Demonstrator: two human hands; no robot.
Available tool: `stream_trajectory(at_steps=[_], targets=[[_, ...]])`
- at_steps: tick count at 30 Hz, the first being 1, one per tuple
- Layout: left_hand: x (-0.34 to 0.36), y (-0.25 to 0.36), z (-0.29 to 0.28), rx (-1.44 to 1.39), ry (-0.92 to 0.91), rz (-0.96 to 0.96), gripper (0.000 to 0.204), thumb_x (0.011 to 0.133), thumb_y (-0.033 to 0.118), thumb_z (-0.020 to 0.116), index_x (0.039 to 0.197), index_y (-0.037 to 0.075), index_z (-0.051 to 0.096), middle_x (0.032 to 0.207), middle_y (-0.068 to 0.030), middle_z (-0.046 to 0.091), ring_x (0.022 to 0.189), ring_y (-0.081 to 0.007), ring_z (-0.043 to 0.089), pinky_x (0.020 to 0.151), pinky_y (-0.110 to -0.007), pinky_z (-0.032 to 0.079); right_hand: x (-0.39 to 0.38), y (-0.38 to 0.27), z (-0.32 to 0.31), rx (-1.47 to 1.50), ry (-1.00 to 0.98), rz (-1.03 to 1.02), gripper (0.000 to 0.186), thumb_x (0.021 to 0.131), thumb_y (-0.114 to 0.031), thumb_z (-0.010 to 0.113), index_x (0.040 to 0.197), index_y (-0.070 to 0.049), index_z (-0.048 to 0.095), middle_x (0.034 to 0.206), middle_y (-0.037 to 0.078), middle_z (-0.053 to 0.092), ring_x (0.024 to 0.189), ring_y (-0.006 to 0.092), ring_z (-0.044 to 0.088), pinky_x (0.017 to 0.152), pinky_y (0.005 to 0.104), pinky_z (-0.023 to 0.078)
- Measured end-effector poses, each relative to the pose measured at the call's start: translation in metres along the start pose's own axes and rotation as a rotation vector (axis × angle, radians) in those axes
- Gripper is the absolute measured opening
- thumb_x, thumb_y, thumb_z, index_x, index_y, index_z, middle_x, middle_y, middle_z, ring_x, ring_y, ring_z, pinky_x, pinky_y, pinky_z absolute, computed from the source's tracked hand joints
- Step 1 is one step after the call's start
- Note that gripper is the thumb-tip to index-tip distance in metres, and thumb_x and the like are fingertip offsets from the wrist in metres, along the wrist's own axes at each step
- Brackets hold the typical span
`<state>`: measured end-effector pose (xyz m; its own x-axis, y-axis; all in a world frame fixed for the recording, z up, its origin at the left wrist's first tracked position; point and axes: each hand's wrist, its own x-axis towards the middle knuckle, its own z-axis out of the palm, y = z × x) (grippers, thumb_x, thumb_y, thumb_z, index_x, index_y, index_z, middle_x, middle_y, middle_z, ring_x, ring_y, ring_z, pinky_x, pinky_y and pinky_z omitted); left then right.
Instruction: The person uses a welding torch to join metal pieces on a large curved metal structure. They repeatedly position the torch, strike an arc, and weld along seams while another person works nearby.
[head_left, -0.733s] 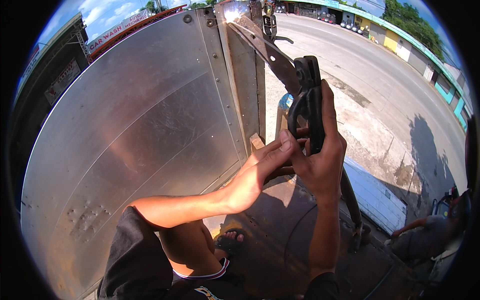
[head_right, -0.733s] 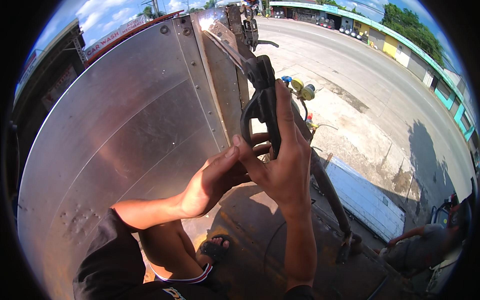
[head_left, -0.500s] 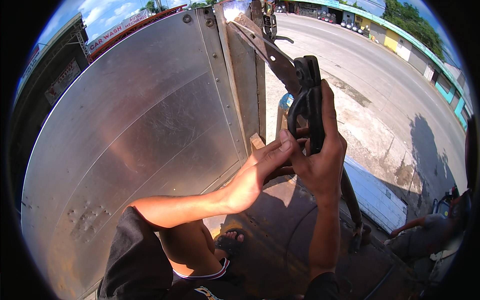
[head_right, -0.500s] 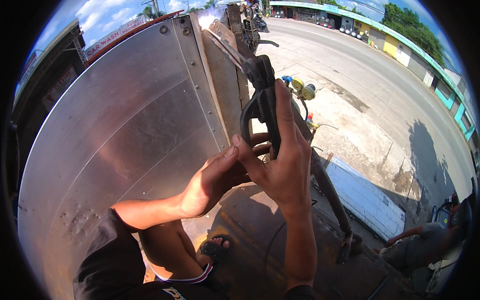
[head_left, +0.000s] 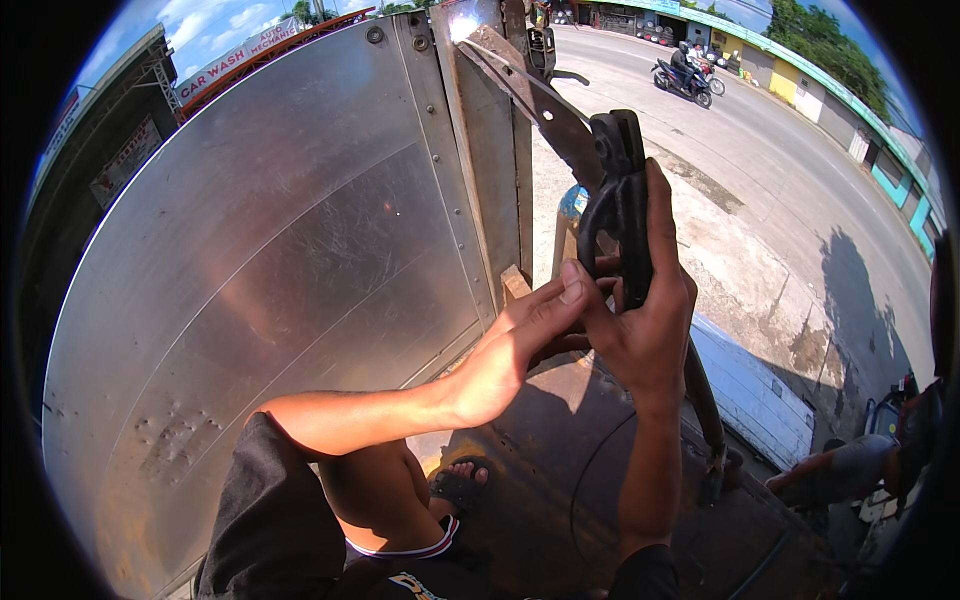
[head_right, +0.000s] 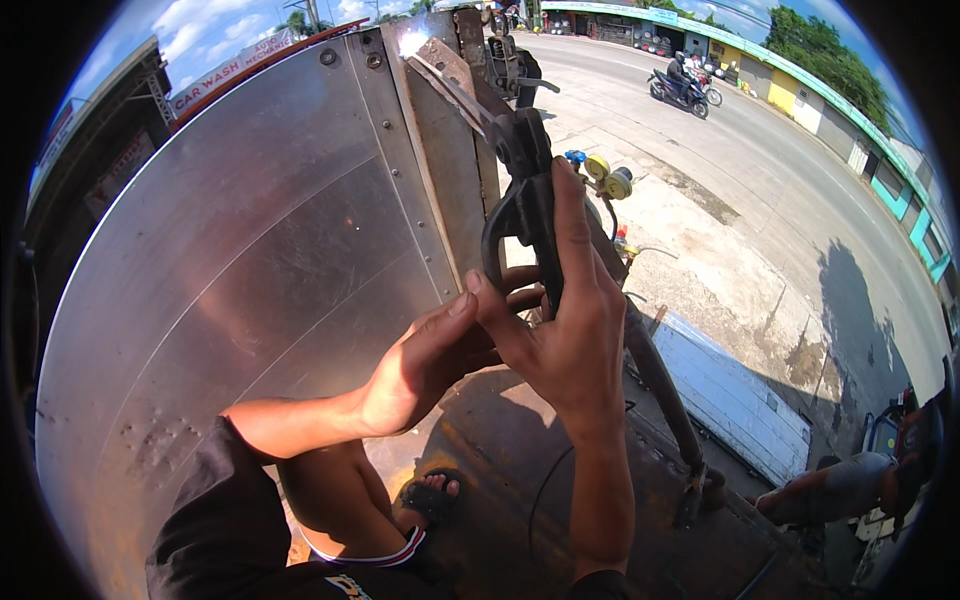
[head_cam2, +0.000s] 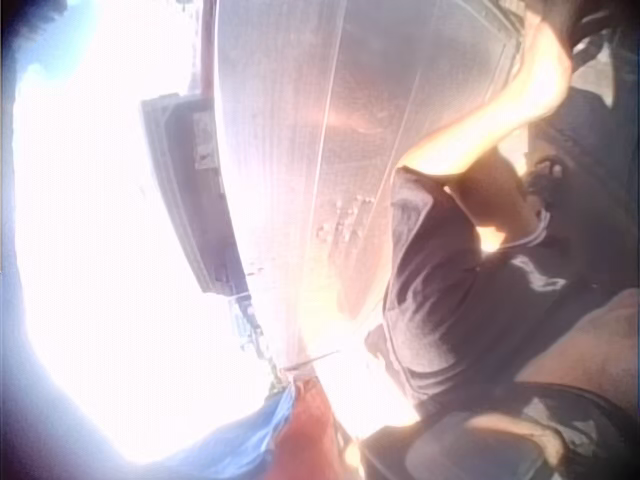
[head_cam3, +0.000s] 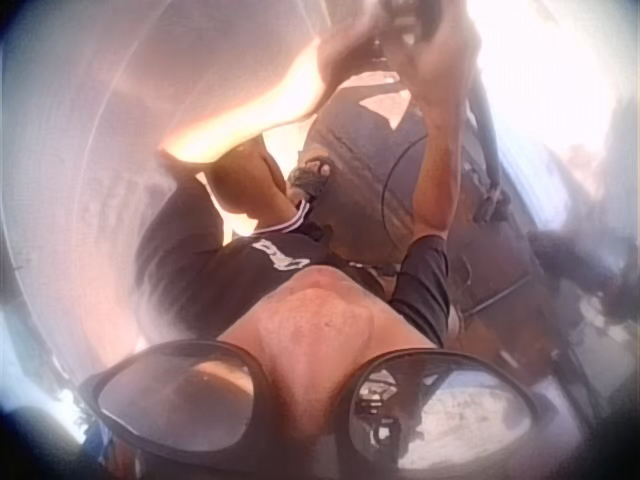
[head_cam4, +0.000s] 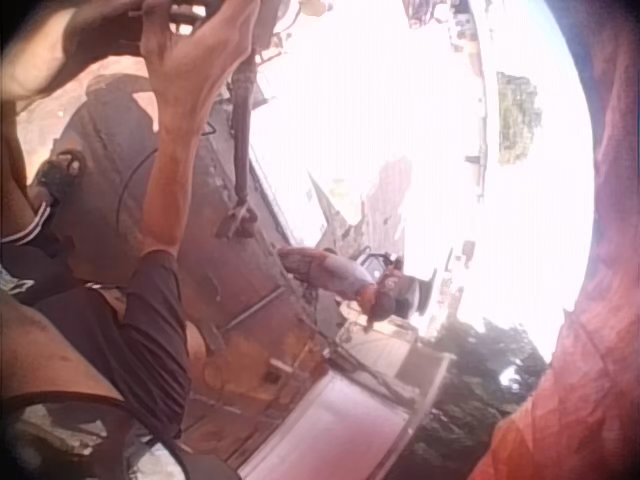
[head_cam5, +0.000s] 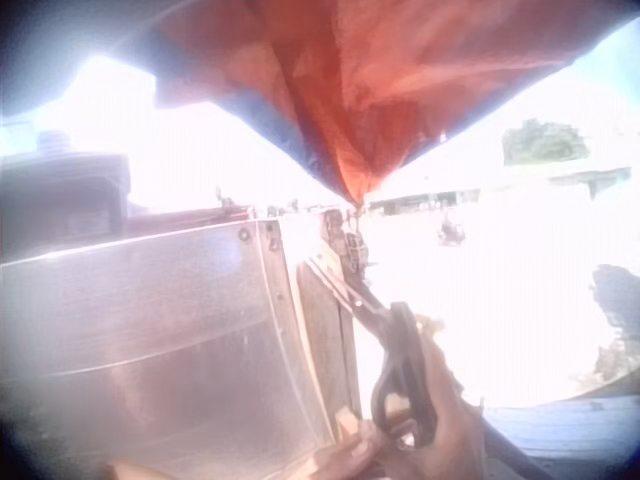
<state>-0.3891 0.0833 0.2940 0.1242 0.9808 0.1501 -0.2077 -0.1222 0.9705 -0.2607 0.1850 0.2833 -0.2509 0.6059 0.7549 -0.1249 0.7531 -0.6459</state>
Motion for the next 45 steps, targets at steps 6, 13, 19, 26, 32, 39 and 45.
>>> stream_trajectory(at_steps=[6, 13, 19, 26, 32, 39, 45], targets=[[-0.0002, 0.0007, 0.0005, -0.002, 0.002, -0.004, 0.078, 0.112, 0.059, 0.039, 0.163, 0.0, 0.035, 0.154, -0.0166, 0.051, 0.143, -0.0249, 0.051, 0.122, -0.041, 0.038, -0.0002, 0.0019, -0.0007, -0.002, -0.007, -0.014, 0.098, 0.089, -0.02, 0.085, 0.168, -0.01, 0.028, 0.121, 0.021, 0.072, 0.089, 0.026, 0.079, 0.067, 0.0365, 0.066], [0.0, -0.0001, 0.0007, -0.011, 0.011, 0.0, 0.075, 0.114, 0.056, 0.039, 0.163, 0.0, 0.035, 0.154, -0.0169, 0.051, 0.143, -0.0252, 0.051, 0.123, -0.042, 0.037, 0.0009, 0.0018, -0.0005, -0.01, -0.007, -0.022, 0.098, 0.09, -0.02, 0.084, 0.169, -0.01, 0.028, 0.121, 0.021, 0.072, 0.09, 0.0253, 0.079, 0.066, 0.0356, 0.066], [0.0001, 0.0006, -0.0008, -0.019, -0.007, -0.002, 0.073, 0.114, 0.055, 0.038, 0.163, 0.0, 0.035, 0.155, -0.0172, 0.051, 0.144, -0.0255, 0.05, 0.124, -0.042, 0.036, 0.0006, 0.0022, -0.0007, 0.004, -0.012, -0.011, 0.098, 0.09, -0.019, 0.084, 0.169, -0.01, 0.027, 0.122, 0.021, 0.071, 0.089, 0.0243, 0.079, 0.065, 0.0349, 0.066], [0.0002, 0.0011, -0.0006, -0.008, -0.002, -0.003, 0.073, 0.114, 0.054, 0.038, 0.163, 0.0, 0.035, 0.155, -0.0172, 0.05, 0.144, -0.0255, 0.05, 0.125, -0.042, 0.036, 0.0014, 0.0046, 0.0007, 0.027, -0.011, -0.013, 0.098, 0.09, -0.018, 0.084, 0.169, -0.009, 0.027, 0.122, 0.021, 0.071, 0.089, 0.0247, 0.079, 0.065, 0.0347, 0.066], [0.0002, 0.0008, -0.0017, -0.003, -0.005, -0.001, 0.074, 0.114, 0.055, 0.037, 0.164, 0.0, 0.034, 0.157, -0.017, 0.049, 0.145, -0.0259, 0.049, 0.125, -0.043, 0.035, 0.002, 0.0059, 0.0003, 0.015, -0.008, -0.018, 0.098, 0.089, -0.02, 0.084, 0.168, -0.008, 0.027, 0.122, 0.021, 0.072, 0.091, 0.0265, 0.08, 0.066, 0.0352, 0.066], [0.0005, 0.0014, -0.001, 0.012, -0.001, -0.006, 0.075, 0.114, 0.056, 0.036, 0.164, 0.001, 0.033, 0.159, -0.0175, 0.047, 0.146, -0.0266, 0.048, 0.125, -0.043, 0.035, 0.0027, 0.006, 0.0024, -0.01, 0.017, -0.03, 0.095, 0.09, -0.02, 0.081, 0.168, -0.008, 0.029, 0.111, 0.015, 0.075, 0.088, 0.0225, 0.079, 0.069, 0.0327, 0.062], [0.0004, 0.0024, -0.0015, 0.013, -0.006, -0.006, 0.076, 0.114, 0.057, 0.037, 0.164, 0.0, 0.033, 0.159, -0.0179, 0.048, 0.146, -0.0267, 0.049, 0.124, -0.043, 0.036, 0.0025, 0.0028, 0.0031, -0.016, 0.023, -0.008, 0.093, 0.09, -0.018, 0.079, 0.168, -0.008, 0.03, 0.104, 0.011, 0.077, 0.086, 0.0201, 0.078, 0.07, 0.0313, 0.061]])
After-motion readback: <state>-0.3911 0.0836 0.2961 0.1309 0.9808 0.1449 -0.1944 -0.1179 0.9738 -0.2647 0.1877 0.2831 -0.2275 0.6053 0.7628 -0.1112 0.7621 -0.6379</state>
